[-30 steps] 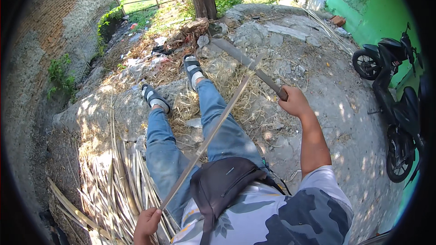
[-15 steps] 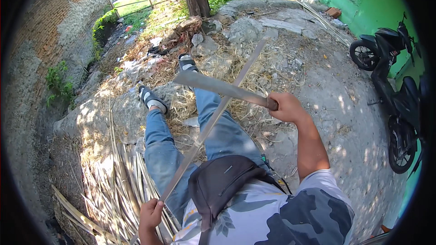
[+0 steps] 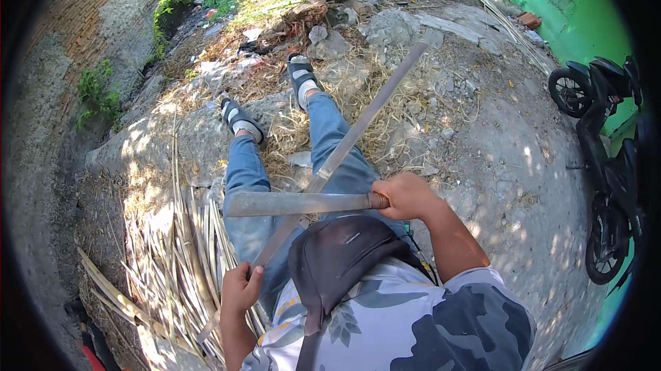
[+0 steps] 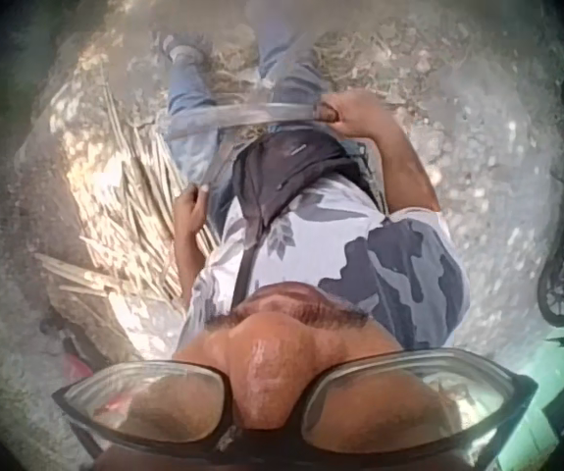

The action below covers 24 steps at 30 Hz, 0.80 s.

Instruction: The person shaves a bamboo strip using a machete, switches to a thinner bamboo strip, and scrapes along its length with the machete blade.

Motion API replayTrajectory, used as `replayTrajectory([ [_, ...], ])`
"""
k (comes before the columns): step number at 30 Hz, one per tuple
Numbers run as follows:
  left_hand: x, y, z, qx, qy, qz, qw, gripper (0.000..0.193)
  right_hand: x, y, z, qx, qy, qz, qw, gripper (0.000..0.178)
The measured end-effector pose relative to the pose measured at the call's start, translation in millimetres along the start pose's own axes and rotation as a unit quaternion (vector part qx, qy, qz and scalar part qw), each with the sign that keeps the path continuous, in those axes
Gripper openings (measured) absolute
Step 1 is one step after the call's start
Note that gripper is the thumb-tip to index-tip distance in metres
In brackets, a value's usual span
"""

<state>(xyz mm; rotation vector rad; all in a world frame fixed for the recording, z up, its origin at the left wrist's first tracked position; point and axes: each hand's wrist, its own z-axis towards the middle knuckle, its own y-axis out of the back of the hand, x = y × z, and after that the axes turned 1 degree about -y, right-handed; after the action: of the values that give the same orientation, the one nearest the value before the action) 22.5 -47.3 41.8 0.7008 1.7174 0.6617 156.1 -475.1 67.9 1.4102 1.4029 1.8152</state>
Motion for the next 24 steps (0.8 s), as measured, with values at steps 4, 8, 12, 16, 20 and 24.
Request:
replayTrajectory([
  [4, -26, 4, 2, -0.032, -0.026, -0.041, 0.998, 0.046, -17, 13, 16, -0.049, 0.041, 0.037, 0.997, 0.023],
  [8, 2, 2, -11, -0.089, 0.009, -0.057, 0.994, 0.039, -45, 45, 23, -0.213, -0.099, 0.125, 0.964, 0.022],
  [12, -7, 2, -18, -0.142, 0.013, -0.065, 0.988, 0.034, -36, 52, 20, -0.198, -0.193, 0.154, 0.949, 0.022],
  [16, -17, -13, -3, -0.148, -0.008, -0.063, 0.987, 0.031, -3, 17, 14, -0.1, -0.078, 0.097, 0.987, 0.024],
  [20, -35, -23, 10, -0.139, -0.025, -0.048, 0.989, 0.031, 36, 5, 21, -0.031, 0.071, 0.058, 0.995, 0.021],
  [24, -41, -13, 5, -0.131, -0.033, -0.043, 0.99, 0.032, 14, 24, 43, -0.031, 0.08, -0.029, 0.996, 0.028],
])
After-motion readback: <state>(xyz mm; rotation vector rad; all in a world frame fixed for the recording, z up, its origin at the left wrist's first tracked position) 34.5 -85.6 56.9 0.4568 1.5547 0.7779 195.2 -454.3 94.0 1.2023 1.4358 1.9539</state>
